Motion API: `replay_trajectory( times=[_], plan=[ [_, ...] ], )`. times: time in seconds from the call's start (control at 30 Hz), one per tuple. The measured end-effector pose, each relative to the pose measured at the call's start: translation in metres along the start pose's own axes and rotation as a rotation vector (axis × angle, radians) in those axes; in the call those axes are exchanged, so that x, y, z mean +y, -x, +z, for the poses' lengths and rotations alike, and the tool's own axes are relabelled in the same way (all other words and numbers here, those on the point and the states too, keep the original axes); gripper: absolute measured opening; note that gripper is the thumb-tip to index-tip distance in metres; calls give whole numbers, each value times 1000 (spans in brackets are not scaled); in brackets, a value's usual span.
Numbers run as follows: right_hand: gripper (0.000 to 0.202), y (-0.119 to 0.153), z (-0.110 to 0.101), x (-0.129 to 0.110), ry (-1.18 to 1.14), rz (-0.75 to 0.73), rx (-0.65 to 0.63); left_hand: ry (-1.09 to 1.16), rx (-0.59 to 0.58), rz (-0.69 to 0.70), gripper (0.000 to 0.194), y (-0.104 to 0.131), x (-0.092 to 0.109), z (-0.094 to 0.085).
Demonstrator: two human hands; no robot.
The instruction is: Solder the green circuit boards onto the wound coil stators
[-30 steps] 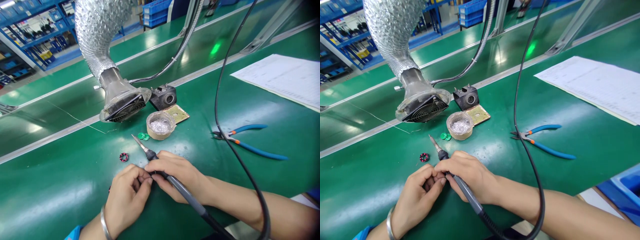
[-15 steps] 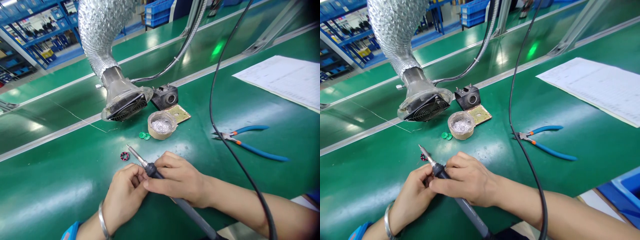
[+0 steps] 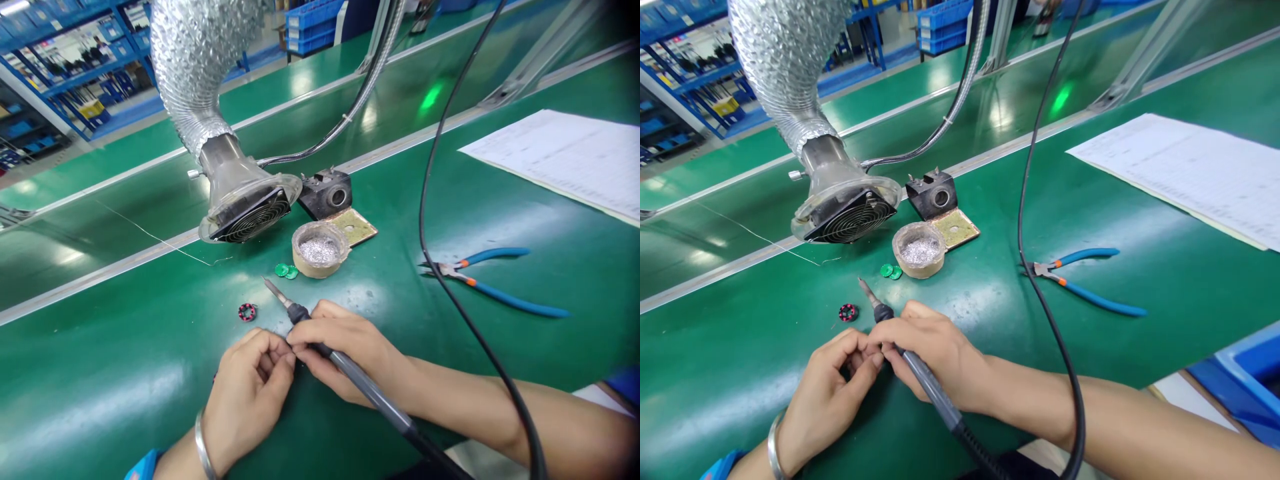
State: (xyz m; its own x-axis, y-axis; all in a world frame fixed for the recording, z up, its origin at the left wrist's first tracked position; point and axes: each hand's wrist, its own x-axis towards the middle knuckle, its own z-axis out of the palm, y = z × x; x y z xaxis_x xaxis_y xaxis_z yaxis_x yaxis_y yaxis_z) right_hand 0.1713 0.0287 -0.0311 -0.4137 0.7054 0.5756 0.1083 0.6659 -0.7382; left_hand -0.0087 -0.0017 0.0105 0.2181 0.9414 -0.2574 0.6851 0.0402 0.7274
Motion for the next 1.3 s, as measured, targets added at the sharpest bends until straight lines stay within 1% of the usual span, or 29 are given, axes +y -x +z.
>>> replay_trajectory(
  times=[0.1,0.2,0.33,0.5,0.6,0.73,0.83,0.9,1.03,1.3],
  plan=[
    [27,-1,-2,-1,-57,130,-41,-23,36,18,15,0,0,1],
    [29,-3,-7,-2,-54,156,-14,-72,67,54,12,-1,1,3],
    [31,-4,-17,-5,-4,56,89,-169,80,75,10,0,1,4],
    [37,-5,-28,-12,15,-82,142,-226,72,46,9,0,4,5],
    [41,-4,-34,-17,42,-113,120,-211,59,27,9,-2,5,4],
    [37,-1,-45,-26,97,-42,50,-203,51,10,9,-2,6,4],
    [35,0,-51,-32,92,3,-9,-194,54,1,8,-3,5,5],
    [36,0,-52,-33,84,9,-9,-190,57,1,8,-4,5,5],
    [33,1,-48,-33,63,1,34,-184,57,13,8,-5,4,5],
    [26,1,-43,-34,36,-9,27,-192,58,8,9,-6,5,5]
  ],
)
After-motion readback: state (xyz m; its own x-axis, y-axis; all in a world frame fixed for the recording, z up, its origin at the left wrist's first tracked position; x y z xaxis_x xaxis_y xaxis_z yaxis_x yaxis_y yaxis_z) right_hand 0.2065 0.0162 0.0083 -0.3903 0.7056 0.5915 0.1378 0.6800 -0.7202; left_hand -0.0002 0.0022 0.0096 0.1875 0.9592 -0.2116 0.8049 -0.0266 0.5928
